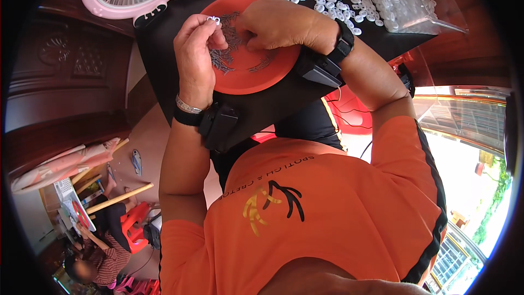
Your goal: Manually assembling small white plastic components by inserting tiny metal loops into them.
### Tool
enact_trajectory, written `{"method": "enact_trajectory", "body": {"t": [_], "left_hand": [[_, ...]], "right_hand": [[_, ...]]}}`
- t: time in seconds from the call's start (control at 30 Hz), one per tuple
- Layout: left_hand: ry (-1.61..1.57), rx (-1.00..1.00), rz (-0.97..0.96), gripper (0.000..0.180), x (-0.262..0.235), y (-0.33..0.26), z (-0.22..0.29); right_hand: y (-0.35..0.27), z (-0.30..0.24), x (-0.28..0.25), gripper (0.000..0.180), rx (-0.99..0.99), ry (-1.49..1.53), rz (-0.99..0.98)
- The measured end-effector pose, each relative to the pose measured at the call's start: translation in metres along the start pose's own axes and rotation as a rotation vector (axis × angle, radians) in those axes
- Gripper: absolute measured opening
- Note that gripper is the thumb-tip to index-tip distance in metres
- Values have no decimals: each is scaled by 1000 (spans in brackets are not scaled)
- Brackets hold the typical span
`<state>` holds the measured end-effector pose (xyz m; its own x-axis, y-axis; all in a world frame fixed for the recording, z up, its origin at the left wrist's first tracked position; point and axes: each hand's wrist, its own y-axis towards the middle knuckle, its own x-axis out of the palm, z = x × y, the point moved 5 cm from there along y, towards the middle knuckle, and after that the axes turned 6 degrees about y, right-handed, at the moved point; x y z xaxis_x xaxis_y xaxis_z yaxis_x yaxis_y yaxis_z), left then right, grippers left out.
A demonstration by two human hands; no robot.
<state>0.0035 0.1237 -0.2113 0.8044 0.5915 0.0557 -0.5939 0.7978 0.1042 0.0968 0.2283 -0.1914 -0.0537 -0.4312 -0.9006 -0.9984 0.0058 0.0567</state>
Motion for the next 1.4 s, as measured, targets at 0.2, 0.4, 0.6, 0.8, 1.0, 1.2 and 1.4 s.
{"method": "enact_trajectory", "body": {"t": [0.2,0.4,0.6,0.8,1.0,1.2,1.4], "left_hand": [[8,-6,22,14,2,-3,2],[23,13,-2,13,4,-5,2],[43,14,-21,13,8,-6,3],[54,24,-33,13,10,-7,7],[2,40,-15,12,10,-7,8],[103,72,-74,14,13,-10,8],[70,80,-62,13,13,-9,6]], "right_hand": [[1,-5,7,18,-61,-36,-25],[3,9,-6,17,-36,57,122],[1,17,-24,22,60,561,161],[6,15,-16,14,-66,864,235],[8,26,-13,15,52,1096,183],[8,23,-15,24,108,1131,209],[9,14,-11,23,102,1038,229]]}}
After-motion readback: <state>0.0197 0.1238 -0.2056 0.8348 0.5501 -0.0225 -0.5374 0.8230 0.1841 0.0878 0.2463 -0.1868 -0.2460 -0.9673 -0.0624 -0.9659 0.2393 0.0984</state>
